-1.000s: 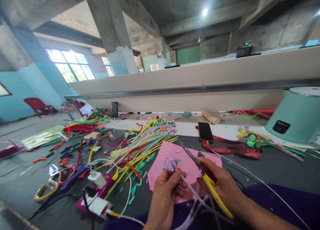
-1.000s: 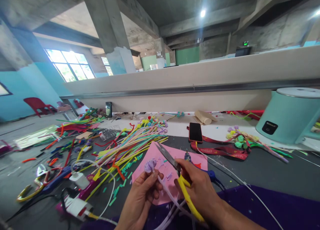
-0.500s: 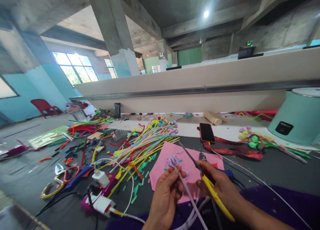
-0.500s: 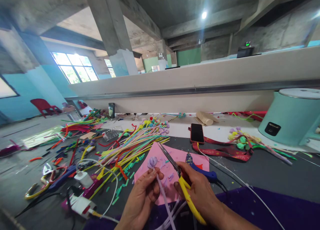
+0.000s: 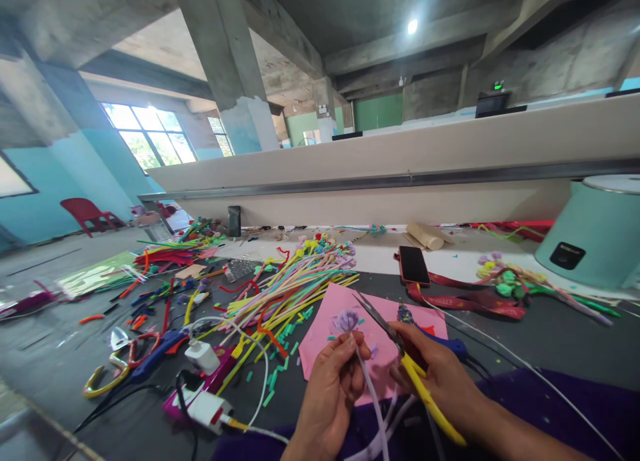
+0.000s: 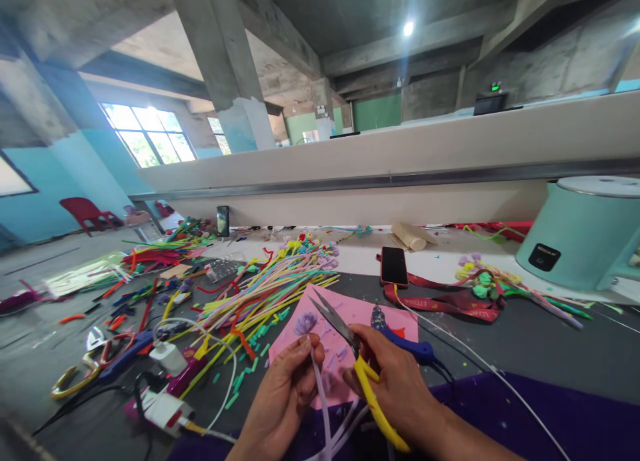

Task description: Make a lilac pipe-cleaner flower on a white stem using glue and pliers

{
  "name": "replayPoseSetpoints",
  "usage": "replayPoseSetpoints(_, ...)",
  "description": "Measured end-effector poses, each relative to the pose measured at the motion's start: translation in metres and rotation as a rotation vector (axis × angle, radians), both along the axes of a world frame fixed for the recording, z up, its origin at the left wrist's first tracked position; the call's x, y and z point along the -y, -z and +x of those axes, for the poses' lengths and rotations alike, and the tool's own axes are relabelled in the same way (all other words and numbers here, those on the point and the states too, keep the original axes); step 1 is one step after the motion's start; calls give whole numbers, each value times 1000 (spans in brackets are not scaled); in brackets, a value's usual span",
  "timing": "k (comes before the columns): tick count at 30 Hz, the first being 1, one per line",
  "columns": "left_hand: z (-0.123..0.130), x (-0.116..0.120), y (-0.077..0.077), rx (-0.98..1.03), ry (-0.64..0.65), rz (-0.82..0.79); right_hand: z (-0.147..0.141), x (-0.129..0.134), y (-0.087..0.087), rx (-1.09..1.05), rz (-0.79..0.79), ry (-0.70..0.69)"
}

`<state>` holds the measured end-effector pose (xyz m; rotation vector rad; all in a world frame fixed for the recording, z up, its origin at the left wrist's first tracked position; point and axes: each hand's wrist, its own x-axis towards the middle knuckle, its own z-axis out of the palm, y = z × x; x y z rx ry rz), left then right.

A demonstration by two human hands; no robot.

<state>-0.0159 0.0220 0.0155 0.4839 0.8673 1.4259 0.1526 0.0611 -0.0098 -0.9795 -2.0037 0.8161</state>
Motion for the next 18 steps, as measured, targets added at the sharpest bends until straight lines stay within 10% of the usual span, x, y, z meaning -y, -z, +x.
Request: replayPoseSetpoints(18, -2, -3, 4, 52, 58, 18, 4, 5, -12, 137, 114, 22)
